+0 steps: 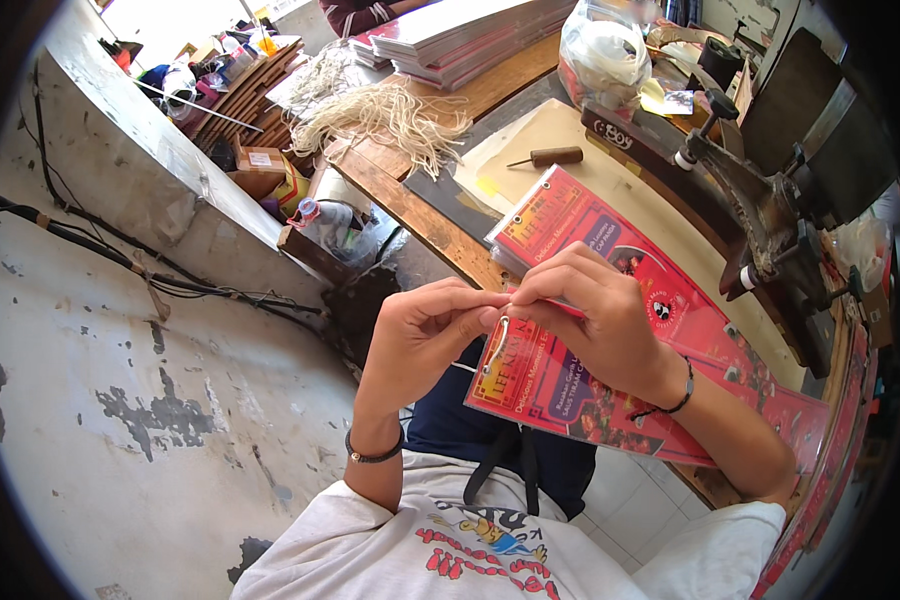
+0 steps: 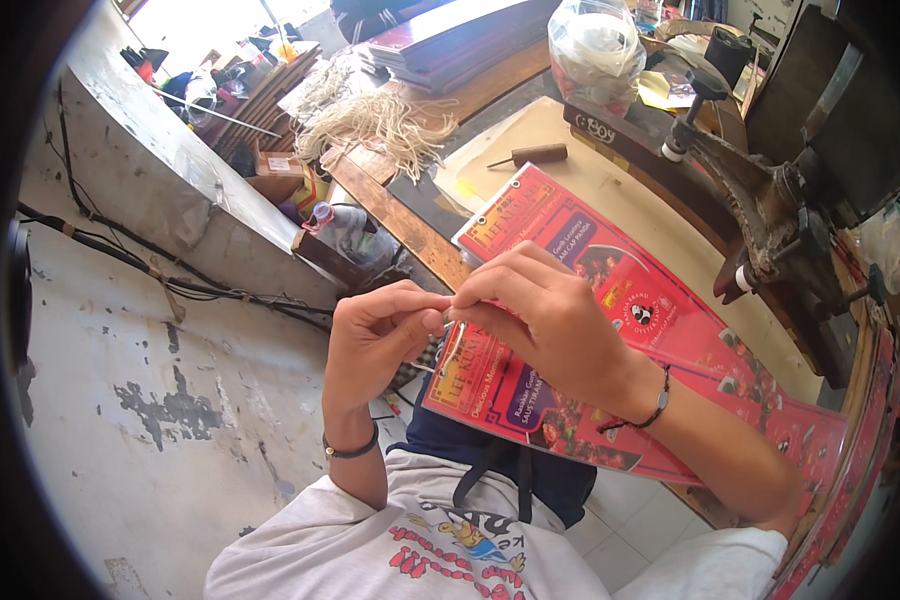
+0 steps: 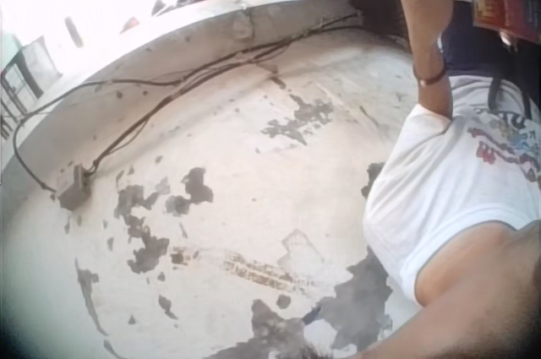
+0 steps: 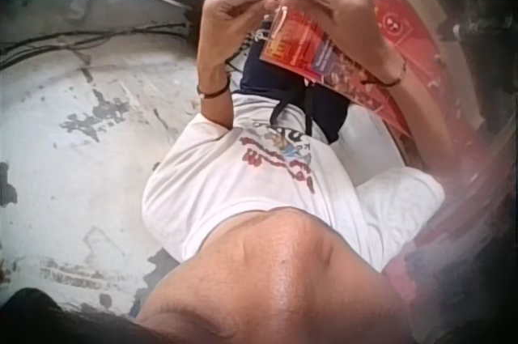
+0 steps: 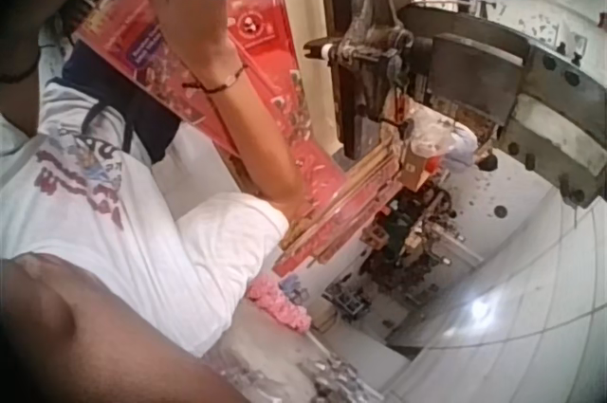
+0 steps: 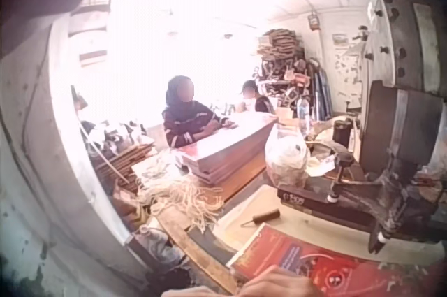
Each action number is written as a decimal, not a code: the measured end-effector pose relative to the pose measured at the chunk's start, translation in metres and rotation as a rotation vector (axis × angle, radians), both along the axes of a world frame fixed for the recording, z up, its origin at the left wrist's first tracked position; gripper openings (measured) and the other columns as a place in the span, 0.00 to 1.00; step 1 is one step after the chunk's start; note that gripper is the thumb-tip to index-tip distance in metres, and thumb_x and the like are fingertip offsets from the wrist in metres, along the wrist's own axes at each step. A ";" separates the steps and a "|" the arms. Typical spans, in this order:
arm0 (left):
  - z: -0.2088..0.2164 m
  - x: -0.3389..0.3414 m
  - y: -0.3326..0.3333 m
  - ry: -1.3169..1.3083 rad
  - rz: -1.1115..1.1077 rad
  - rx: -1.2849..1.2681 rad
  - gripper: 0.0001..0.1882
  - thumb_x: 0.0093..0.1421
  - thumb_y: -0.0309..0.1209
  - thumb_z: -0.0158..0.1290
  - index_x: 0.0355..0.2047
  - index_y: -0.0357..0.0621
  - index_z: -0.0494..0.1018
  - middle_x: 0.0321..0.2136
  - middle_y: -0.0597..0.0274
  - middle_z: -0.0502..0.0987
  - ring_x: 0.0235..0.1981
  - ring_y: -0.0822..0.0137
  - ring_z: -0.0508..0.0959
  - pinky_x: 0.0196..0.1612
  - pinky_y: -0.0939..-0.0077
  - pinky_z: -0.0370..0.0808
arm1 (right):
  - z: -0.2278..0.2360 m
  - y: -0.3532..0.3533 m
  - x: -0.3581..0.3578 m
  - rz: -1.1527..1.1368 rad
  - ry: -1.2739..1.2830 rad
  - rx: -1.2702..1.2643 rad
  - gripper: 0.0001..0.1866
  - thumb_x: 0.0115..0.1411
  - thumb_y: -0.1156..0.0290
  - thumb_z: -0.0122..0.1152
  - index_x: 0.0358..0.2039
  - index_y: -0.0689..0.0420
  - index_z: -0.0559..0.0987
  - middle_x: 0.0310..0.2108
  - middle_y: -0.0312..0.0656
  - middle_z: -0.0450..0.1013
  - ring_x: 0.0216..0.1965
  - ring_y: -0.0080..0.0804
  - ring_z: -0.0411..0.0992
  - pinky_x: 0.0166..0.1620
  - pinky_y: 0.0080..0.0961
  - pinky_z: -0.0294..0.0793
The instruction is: The person ties white strings to red cardboard boxes by hand, inserting the string through pre-punched holes and securing it with a knot.
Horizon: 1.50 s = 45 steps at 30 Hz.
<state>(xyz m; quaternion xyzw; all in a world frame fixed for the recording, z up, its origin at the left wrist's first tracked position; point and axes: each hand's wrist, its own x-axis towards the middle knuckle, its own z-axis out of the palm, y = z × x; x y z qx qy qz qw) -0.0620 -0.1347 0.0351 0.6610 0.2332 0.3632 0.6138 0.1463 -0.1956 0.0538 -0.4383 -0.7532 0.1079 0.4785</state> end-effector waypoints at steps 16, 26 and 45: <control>-0.010 0.016 -0.014 -0.214 0.084 -0.232 0.09 0.60 0.18 0.61 0.41 0.31 0.80 0.31 0.61 0.81 0.31 0.76 0.81 0.35 0.84 0.78 | -0.001 0.002 0.002 -0.005 0.010 -0.151 0.07 0.58 0.73 0.68 0.35 0.60 0.81 0.32 0.44 0.78 0.35 0.39 0.77 0.38 0.32 0.76; -0.022 0.015 -0.013 -0.164 0.189 -0.105 0.08 0.63 0.21 0.59 0.41 0.33 0.73 0.29 0.65 0.78 0.30 0.78 0.78 0.34 0.84 0.77 | 0.002 0.002 0.002 0.062 0.035 -0.275 0.07 0.60 0.73 0.66 0.37 0.61 0.80 0.32 0.45 0.78 0.35 0.39 0.77 0.39 0.32 0.76; -0.009 0.021 -0.017 -0.247 0.082 -0.247 0.08 0.68 0.28 0.57 0.37 0.35 0.72 0.29 0.72 0.73 0.31 0.87 0.69 0.32 0.90 0.66 | 0.003 -0.002 -0.001 0.059 0.143 -0.114 0.07 0.54 0.73 0.73 0.32 0.59 0.83 0.31 0.42 0.80 0.32 0.37 0.79 0.36 0.30 0.78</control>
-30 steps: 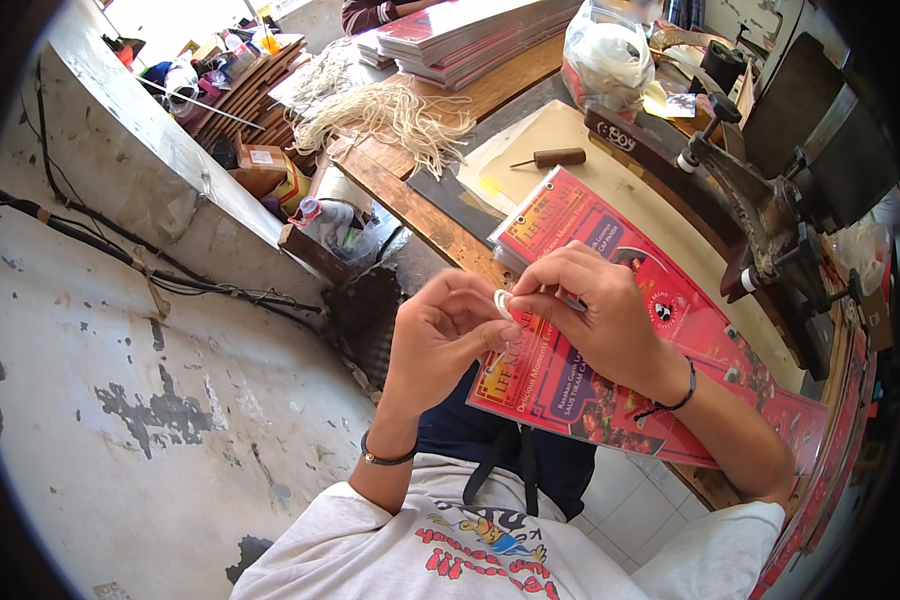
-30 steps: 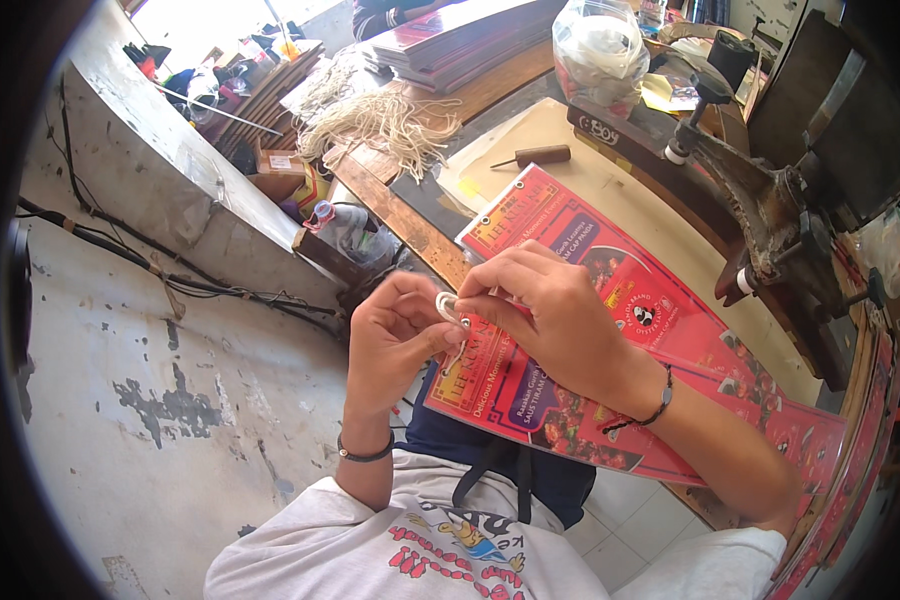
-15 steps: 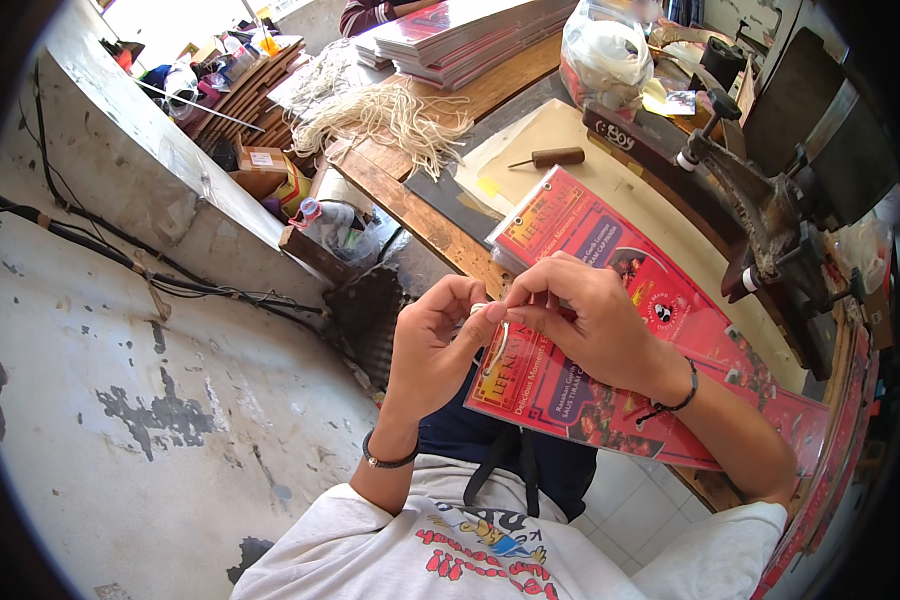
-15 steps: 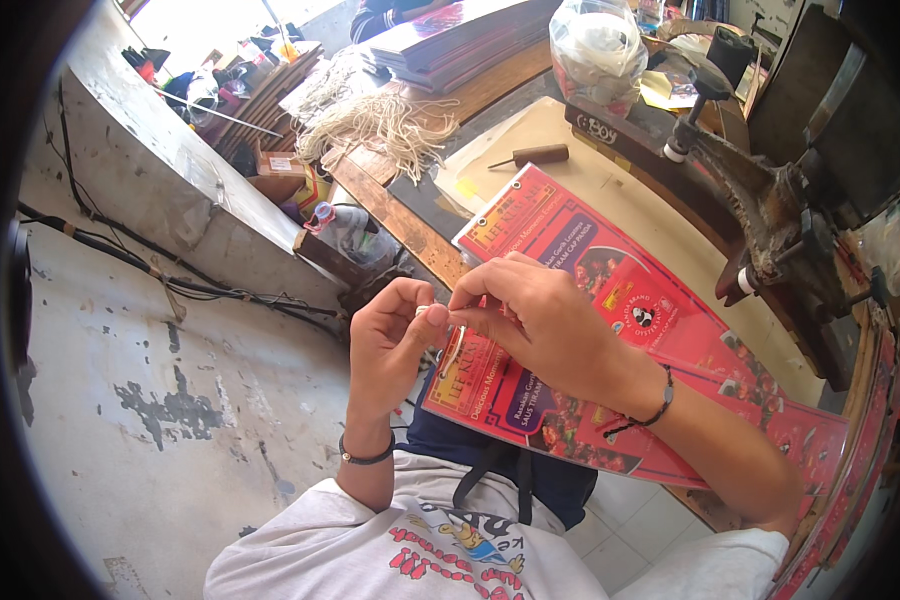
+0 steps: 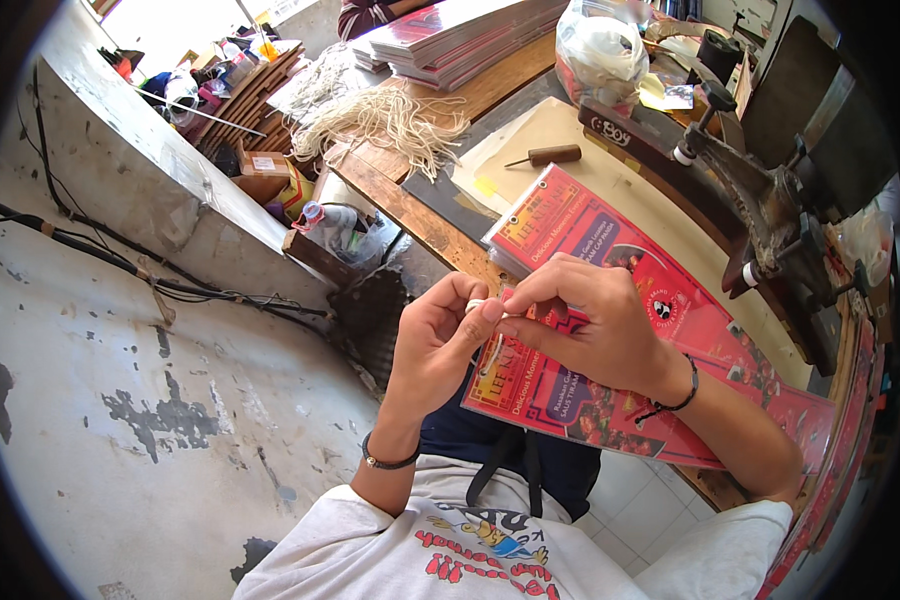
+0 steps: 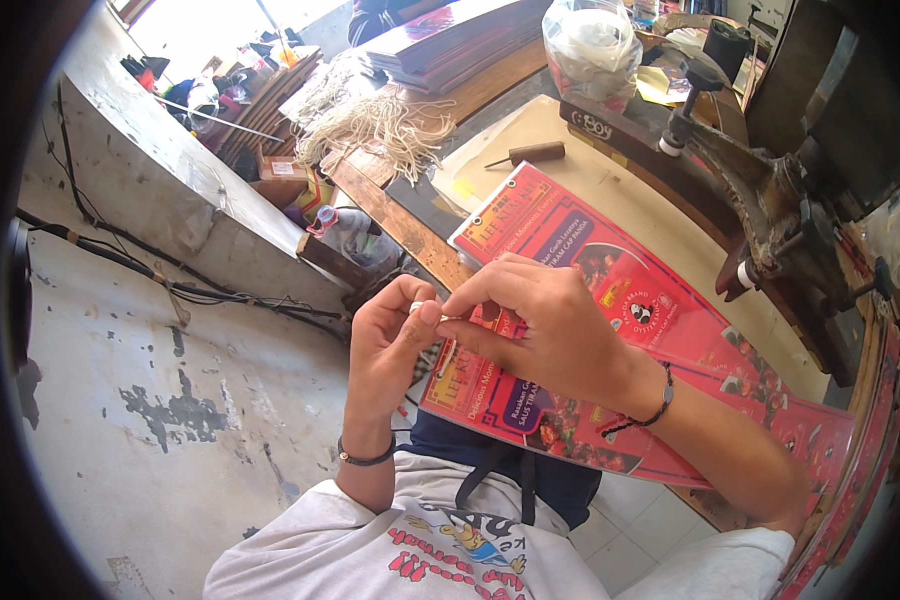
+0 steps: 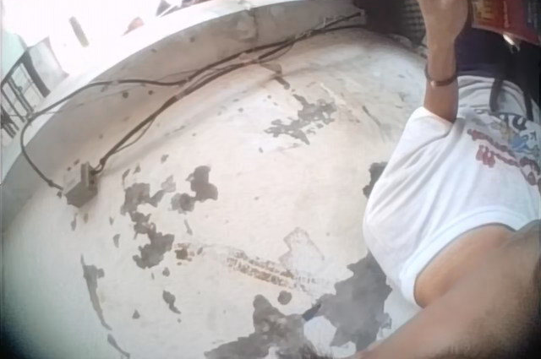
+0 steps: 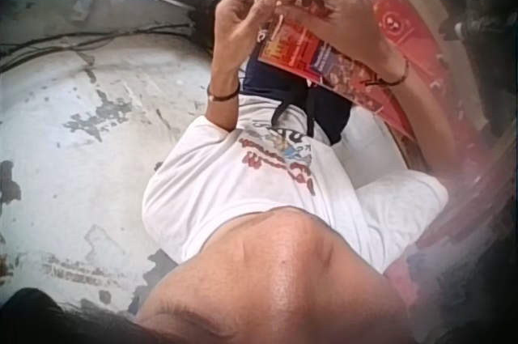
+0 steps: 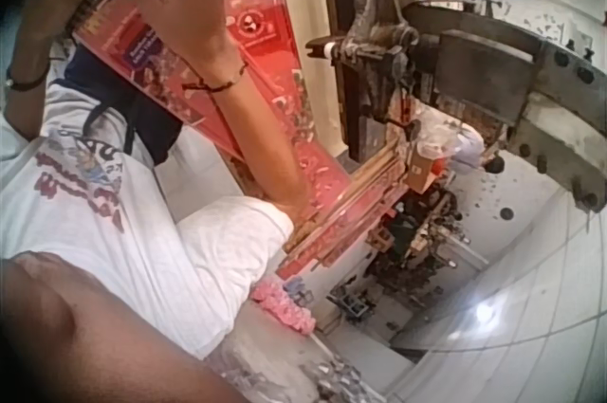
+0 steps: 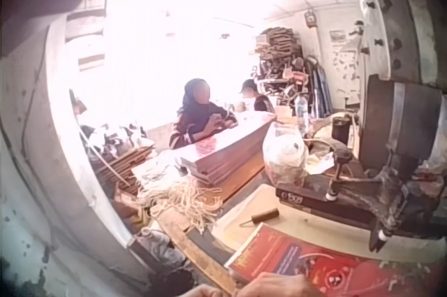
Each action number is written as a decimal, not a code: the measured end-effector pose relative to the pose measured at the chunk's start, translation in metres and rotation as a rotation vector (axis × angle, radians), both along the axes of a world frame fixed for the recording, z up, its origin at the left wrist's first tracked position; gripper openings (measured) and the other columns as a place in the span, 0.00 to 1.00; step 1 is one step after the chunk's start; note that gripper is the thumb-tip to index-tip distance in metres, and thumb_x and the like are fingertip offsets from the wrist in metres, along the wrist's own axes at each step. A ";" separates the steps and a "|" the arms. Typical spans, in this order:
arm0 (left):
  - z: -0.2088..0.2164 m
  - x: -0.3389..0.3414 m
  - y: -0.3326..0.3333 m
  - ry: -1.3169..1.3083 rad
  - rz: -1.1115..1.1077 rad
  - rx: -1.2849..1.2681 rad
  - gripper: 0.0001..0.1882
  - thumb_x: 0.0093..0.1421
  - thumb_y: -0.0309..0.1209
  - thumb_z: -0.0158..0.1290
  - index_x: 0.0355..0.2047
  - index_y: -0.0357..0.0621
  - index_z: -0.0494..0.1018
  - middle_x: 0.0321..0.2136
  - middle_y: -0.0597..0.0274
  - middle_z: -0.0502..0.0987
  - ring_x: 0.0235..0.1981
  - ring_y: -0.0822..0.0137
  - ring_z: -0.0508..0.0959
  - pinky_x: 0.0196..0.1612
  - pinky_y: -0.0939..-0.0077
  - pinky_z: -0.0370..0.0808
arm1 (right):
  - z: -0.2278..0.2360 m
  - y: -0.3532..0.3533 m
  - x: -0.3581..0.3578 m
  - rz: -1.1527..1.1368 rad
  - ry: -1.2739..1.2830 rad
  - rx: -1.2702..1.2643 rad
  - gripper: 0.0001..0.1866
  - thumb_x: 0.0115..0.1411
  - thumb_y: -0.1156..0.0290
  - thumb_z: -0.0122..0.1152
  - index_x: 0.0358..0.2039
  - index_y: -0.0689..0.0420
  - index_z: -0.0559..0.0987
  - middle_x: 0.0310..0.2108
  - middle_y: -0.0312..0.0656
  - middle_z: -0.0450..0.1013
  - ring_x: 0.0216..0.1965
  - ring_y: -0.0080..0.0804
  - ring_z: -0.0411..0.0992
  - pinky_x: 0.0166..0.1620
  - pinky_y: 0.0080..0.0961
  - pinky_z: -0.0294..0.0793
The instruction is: The person ties white strings to red cardboard boxes by hand, inserting the string through pre-punched holes and securing it with a knot.
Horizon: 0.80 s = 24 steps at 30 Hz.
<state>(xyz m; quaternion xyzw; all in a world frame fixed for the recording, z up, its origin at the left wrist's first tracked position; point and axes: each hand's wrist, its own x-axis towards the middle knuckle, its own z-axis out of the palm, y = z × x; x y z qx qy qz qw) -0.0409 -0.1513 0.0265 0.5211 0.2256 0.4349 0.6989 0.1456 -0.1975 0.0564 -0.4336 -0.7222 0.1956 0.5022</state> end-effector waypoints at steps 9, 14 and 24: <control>0.003 -0.006 0.002 0.021 -0.061 -0.024 0.06 0.67 0.25 0.56 0.38 0.33 0.73 0.32 0.66 0.79 0.33 0.82 0.76 0.34 0.88 0.72 | -0.004 0.002 0.003 0.007 0.013 0.018 0.06 0.52 0.75 0.72 0.30 0.59 0.82 0.29 0.42 0.80 0.32 0.37 0.80 0.37 0.29 0.79; 0.000 -0.003 0.000 0.110 0.057 0.102 0.07 0.66 0.22 0.57 0.41 0.30 0.75 0.33 0.63 0.81 0.34 0.80 0.78 0.37 0.86 0.75 | -0.003 0.001 0.003 0.000 0.011 0.003 0.06 0.52 0.75 0.71 0.29 0.59 0.82 0.29 0.42 0.79 0.32 0.37 0.79 0.37 0.29 0.78; 0.002 -0.006 0.002 0.260 0.054 0.279 0.09 0.63 0.17 0.55 0.44 0.27 0.76 0.38 0.57 0.80 0.41 0.72 0.81 0.46 0.80 0.79 | -0.004 0.001 0.002 -0.025 -0.044 0.079 0.06 0.51 0.76 0.71 0.30 0.58 0.82 0.30 0.41 0.80 0.33 0.36 0.79 0.37 0.29 0.79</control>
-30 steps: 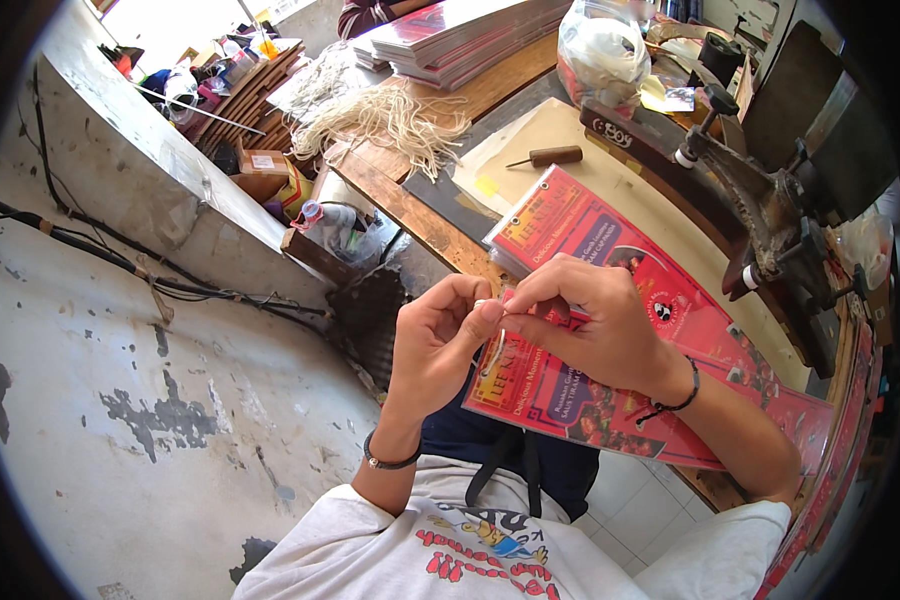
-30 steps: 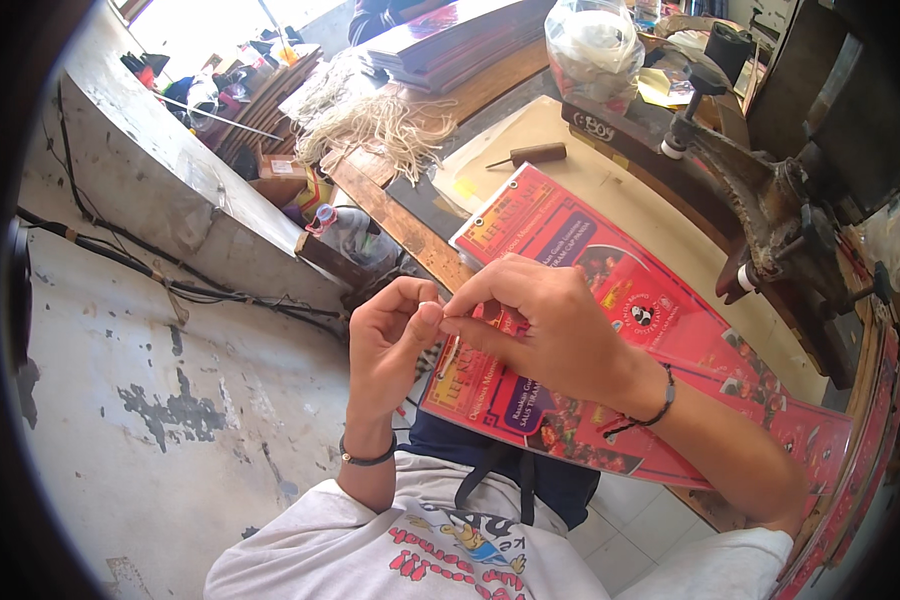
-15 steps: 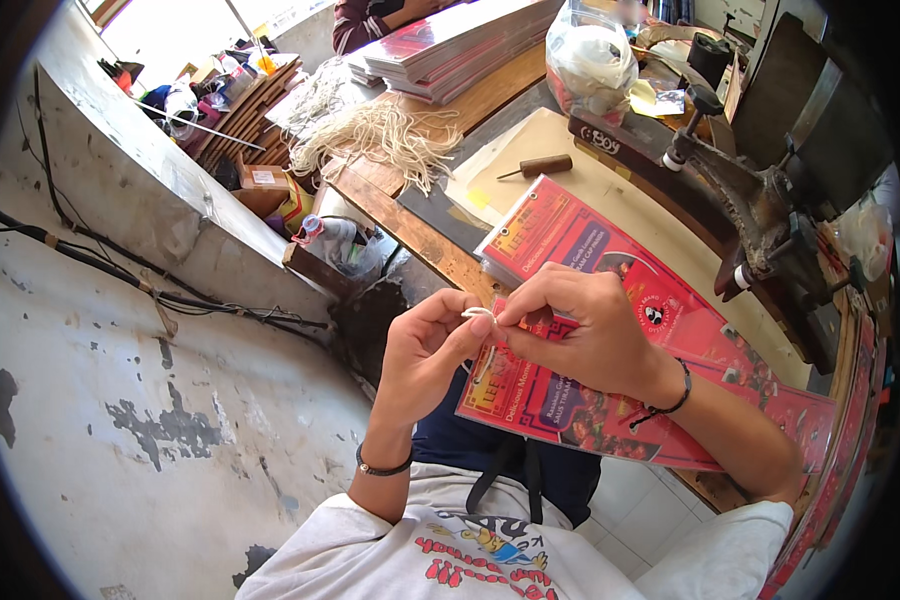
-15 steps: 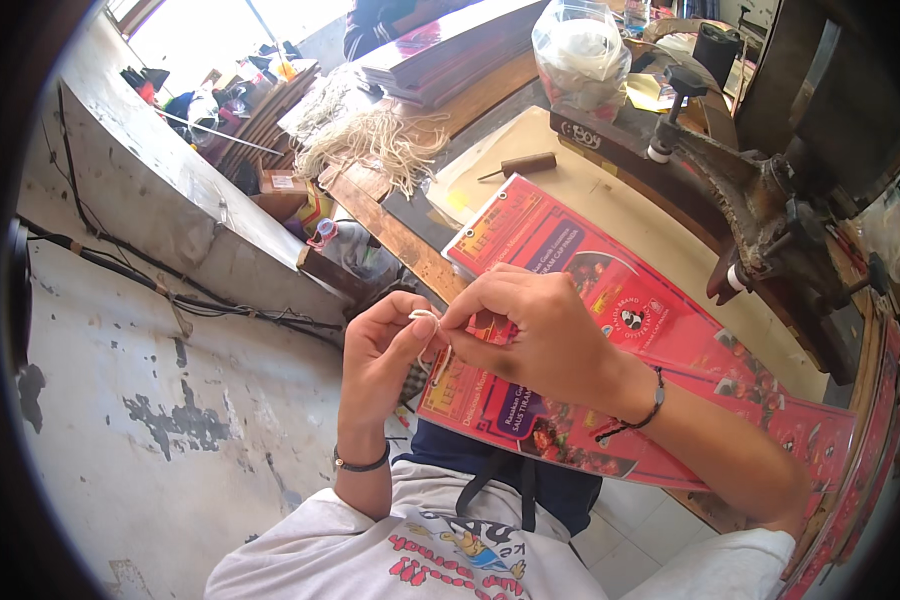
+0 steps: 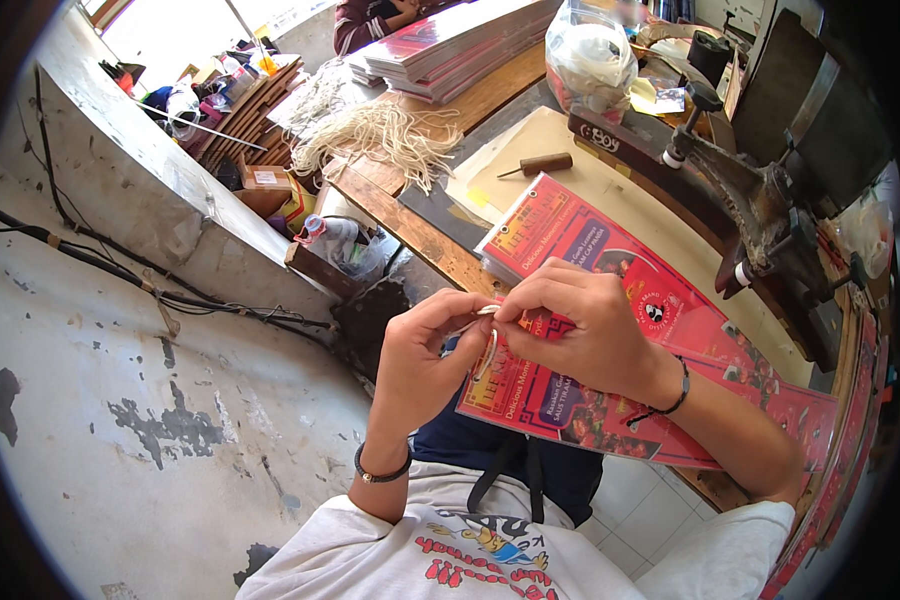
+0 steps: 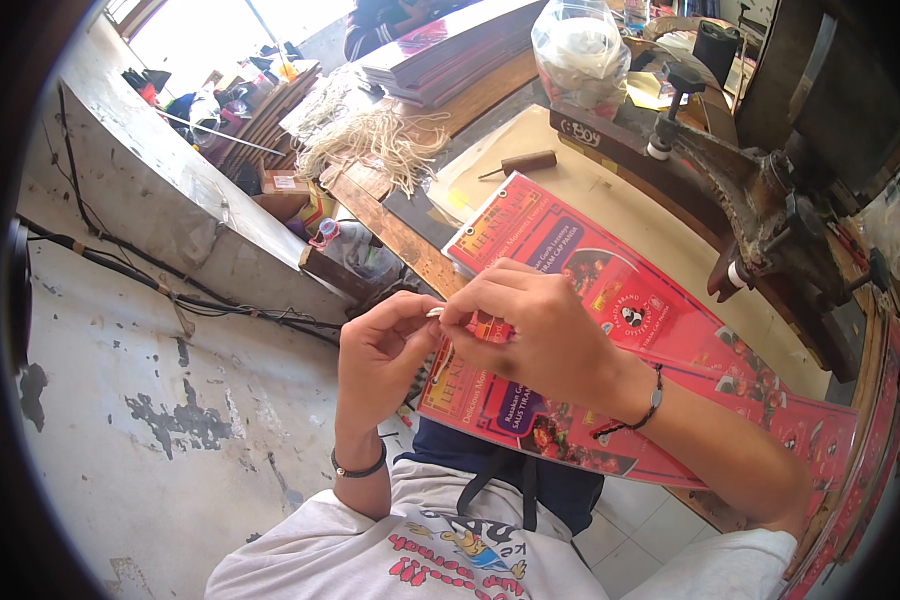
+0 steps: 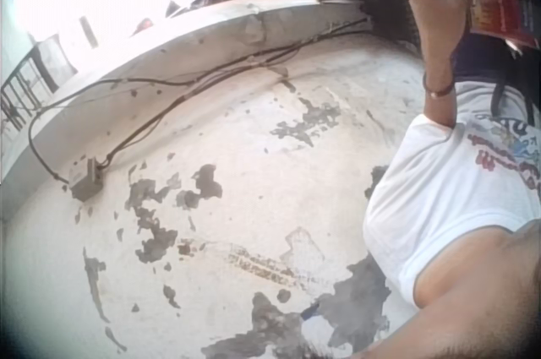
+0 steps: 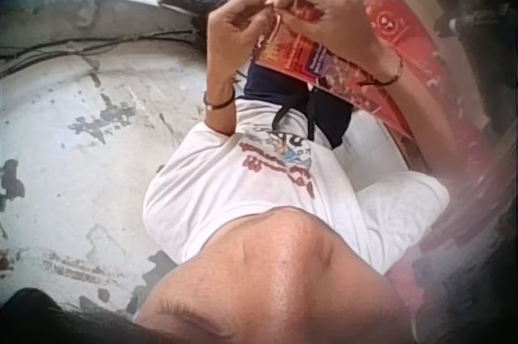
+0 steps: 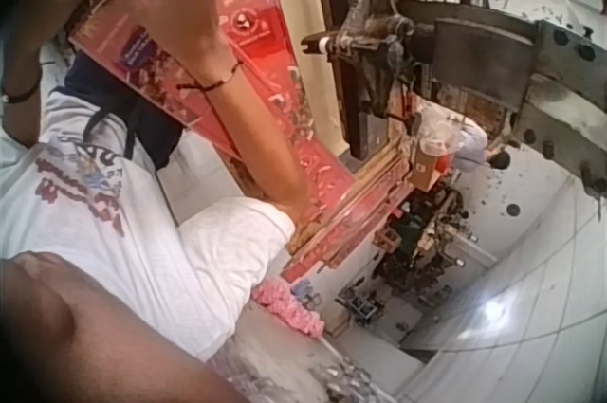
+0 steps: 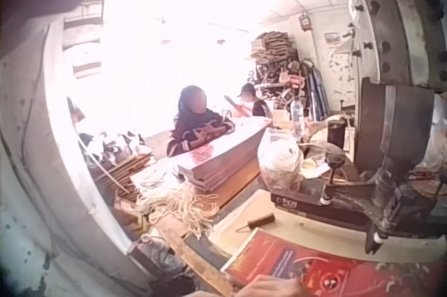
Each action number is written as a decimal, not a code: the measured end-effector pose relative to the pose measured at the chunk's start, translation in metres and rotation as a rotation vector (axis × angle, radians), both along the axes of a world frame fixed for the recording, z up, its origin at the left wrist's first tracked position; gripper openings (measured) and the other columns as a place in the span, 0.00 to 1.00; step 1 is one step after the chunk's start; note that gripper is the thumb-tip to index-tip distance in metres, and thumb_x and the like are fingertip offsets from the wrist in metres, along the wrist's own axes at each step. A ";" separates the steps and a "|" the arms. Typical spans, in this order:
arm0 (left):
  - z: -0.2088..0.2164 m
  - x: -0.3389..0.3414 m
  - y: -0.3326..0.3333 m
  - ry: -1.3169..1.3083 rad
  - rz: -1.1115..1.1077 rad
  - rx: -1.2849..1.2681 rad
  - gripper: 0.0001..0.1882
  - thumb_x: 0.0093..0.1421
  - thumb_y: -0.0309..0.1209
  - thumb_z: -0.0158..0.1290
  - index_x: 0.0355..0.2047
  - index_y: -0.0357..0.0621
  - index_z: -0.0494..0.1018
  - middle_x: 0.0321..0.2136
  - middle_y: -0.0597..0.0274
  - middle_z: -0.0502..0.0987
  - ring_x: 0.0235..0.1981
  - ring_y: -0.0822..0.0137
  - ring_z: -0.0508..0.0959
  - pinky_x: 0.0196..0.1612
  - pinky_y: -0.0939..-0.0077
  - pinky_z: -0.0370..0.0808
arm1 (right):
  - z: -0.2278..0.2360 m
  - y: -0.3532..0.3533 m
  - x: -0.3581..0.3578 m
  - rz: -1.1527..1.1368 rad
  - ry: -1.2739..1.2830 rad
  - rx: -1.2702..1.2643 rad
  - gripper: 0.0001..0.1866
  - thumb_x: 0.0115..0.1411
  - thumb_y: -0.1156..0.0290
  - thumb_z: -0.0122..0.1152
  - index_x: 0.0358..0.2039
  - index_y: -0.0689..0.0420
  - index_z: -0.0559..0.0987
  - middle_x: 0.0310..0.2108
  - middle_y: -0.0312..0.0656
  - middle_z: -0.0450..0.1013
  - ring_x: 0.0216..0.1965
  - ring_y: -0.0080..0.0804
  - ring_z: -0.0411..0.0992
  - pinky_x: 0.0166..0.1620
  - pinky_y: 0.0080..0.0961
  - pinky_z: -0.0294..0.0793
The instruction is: The person ties white strings to red cardboard boxes by hand, inserting the string through pre-punched holes and securing it with a knot.
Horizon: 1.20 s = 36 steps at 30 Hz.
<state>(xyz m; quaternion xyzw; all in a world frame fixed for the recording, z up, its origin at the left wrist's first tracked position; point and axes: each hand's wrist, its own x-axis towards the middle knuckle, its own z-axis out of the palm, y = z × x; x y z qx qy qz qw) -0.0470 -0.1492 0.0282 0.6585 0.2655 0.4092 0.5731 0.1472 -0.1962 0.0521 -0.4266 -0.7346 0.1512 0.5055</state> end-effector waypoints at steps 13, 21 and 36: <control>-0.003 0.005 -0.003 -0.086 0.096 -0.008 0.10 0.61 0.12 0.51 0.42 0.25 0.77 0.39 0.57 0.78 0.41 0.73 0.79 0.45 0.81 0.77 | -0.005 0.002 0.001 0.121 -0.023 0.003 0.21 0.52 0.87 0.66 0.46 0.53 0.85 0.36 0.42 0.76 0.37 0.38 0.77 0.36 0.32 0.78; -0.002 0.003 -0.002 -0.010 0.059 0.171 0.12 0.61 0.15 0.54 0.45 0.29 0.78 0.41 0.55 0.80 0.38 0.74 0.80 0.40 0.82 0.77 | -0.001 -0.001 0.007 0.054 -0.004 -0.060 0.22 0.54 0.84 0.66 0.49 0.52 0.83 0.41 0.45 0.74 0.37 0.34 0.77 0.37 0.28 0.79; -0.005 0.012 -0.007 0.090 0.291 0.438 0.10 0.55 0.13 0.62 0.39 0.32 0.80 0.35 0.55 0.83 0.34 0.72 0.82 0.37 0.82 0.78 | -0.001 -0.002 0.002 -0.057 0.095 -0.094 0.07 0.59 0.76 0.66 0.37 0.62 0.81 0.32 0.45 0.80 0.35 0.33 0.82 0.40 0.26 0.82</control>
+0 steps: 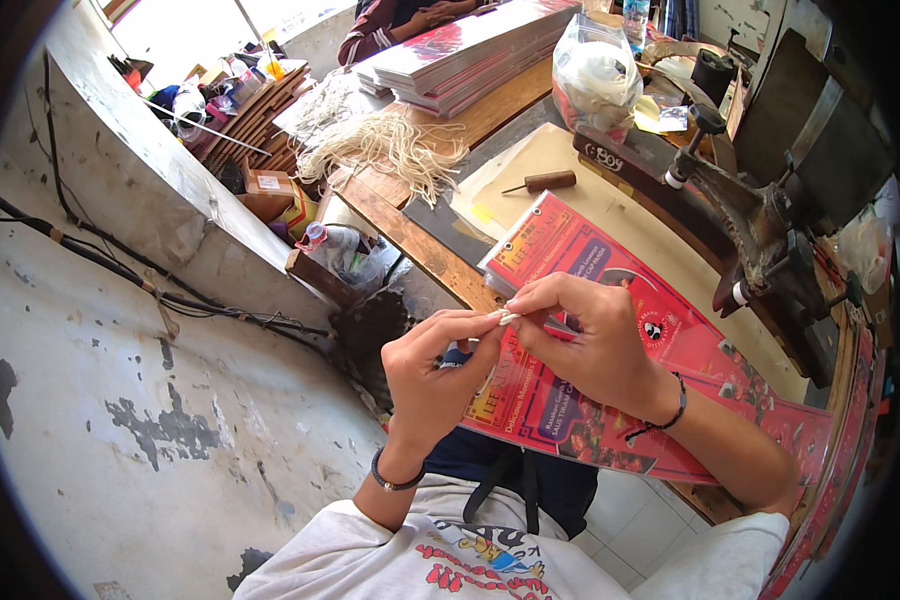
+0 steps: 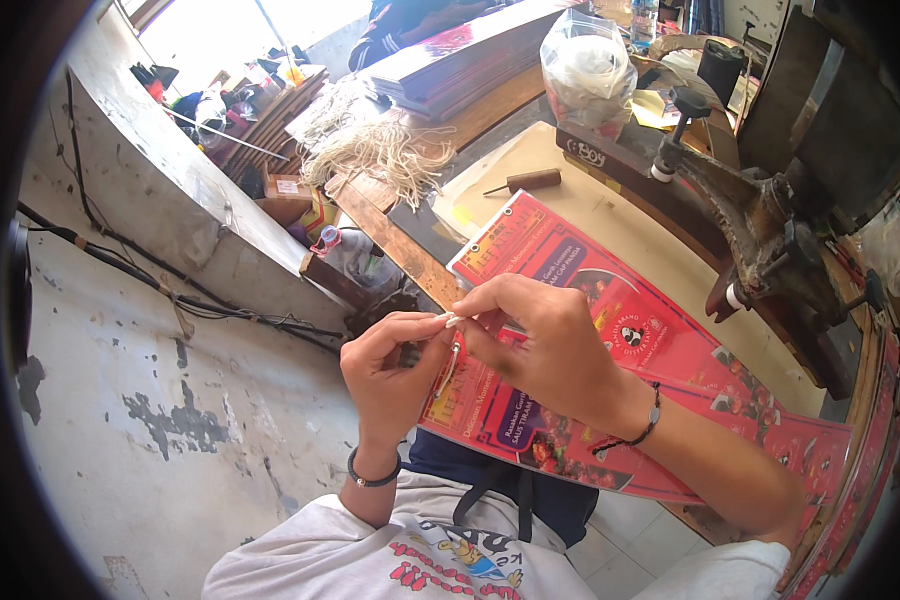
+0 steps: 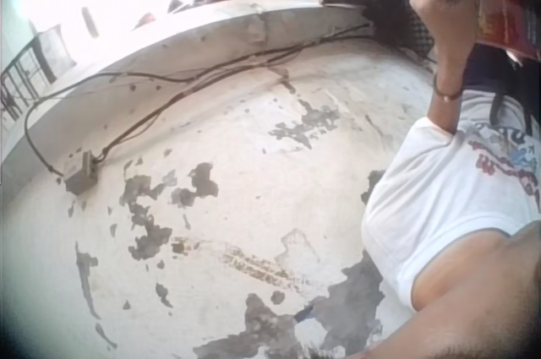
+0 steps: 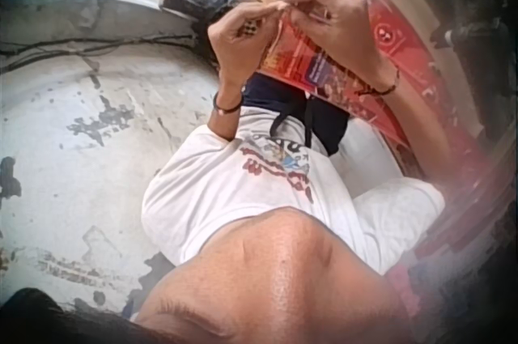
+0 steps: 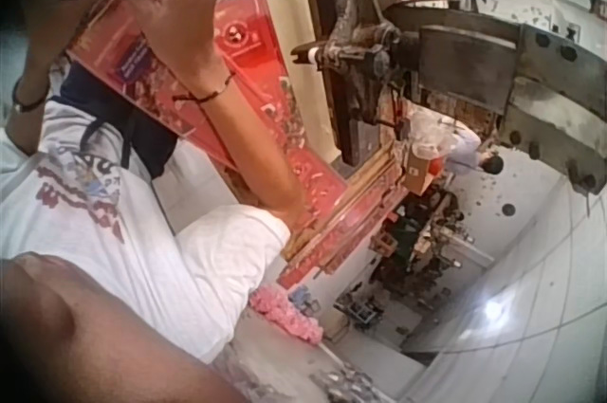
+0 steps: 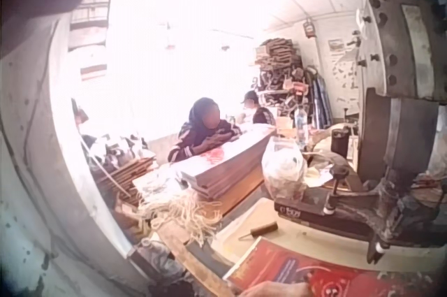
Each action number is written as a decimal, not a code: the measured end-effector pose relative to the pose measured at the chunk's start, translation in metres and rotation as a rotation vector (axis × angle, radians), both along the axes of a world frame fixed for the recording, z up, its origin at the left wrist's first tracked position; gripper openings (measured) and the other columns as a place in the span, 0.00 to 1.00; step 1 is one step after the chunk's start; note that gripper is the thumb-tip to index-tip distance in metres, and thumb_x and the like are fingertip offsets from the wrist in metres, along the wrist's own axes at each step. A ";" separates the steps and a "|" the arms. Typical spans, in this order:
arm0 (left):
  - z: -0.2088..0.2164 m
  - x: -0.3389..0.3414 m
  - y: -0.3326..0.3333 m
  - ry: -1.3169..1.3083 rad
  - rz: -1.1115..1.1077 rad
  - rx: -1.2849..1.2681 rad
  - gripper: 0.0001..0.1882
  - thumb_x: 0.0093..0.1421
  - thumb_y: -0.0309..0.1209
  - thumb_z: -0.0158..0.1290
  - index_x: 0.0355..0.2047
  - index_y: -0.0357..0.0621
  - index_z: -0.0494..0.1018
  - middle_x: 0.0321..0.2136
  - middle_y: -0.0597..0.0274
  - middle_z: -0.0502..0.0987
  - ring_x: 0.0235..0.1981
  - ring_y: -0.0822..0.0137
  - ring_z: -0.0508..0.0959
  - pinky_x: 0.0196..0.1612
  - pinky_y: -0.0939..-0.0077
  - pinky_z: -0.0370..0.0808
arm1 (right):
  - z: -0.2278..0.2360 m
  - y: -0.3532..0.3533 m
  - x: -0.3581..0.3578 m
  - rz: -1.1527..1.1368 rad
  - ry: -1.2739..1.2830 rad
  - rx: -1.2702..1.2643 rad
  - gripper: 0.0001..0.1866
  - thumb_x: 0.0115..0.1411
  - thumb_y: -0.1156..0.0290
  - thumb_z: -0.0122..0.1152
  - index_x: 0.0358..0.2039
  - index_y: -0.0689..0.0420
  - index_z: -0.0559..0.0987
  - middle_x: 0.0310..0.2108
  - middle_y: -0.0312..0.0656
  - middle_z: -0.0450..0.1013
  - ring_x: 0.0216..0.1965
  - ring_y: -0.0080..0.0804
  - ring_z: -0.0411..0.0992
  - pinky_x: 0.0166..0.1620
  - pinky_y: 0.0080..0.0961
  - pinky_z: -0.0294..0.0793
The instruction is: The person ties white strings to red cardboard boxes by hand, inserting the string through pre-punched holes and securing it with a knot.
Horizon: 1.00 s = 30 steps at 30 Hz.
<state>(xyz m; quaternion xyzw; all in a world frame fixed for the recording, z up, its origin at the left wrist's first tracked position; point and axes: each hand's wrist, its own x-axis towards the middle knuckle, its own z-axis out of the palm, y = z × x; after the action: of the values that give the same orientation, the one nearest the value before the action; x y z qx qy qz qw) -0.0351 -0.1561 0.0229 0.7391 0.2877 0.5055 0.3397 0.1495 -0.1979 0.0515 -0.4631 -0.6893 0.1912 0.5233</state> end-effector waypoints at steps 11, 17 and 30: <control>0.000 -0.004 0.011 -0.052 -0.100 0.093 0.08 0.51 0.19 0.66 0.33 0.39 0.81 0.34 0.55 0.83 0.34 0.63 0.84 0.38 0.75 0.79 | 0.000 -0.001 0.000 0.035 -0.001 -0.022 0.08 0.61 0.71 0.65 0.37 0.62 0.79 0.32 0.45 0.79 0.34 0.31 0.81 0.38 0.26 0.81; 0.002 -0.005 0.016 -0.041 -0.102 0.119 0.09 0.49 0.20 0.67 0.31 0.40 0.81 0.33 0.57 0.83 0.34 0.64 0.82 0.40 0.74 0.77 | 0.000 -0.001 -0.001 0.050 -0.005 -0.020 0.09 0.62 0.69 0.65 0.37 0.62 0.79 0.33 0.44 0.79 0.34 0.32 0.81 0.38 0.26 0.81; 0.004 -0.003 0.018 -0.150 -0.193 -0.248 0.09 0.56 0.23 0.65 0.38 0.38 0.82 0.33 0.60 0.81 0.34 0.73 0.78 0.38 0.79 0.73 | -0.003 0.002 -0.001 0.075 -0.013 0.047 0.08 0.61 0.73 0.67 0.39 0.60 0.79 0.34 0.44 0.78 0.32 0.31 0.80 0.36 0.27 0.79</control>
<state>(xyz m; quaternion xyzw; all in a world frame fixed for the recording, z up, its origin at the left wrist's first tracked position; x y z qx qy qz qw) -0.0383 -0.1378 0.0271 0.6761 0.2494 0.4848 0.4956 0.1486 -0.1957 0.0488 -0.4255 -0.7141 0.1915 0.5219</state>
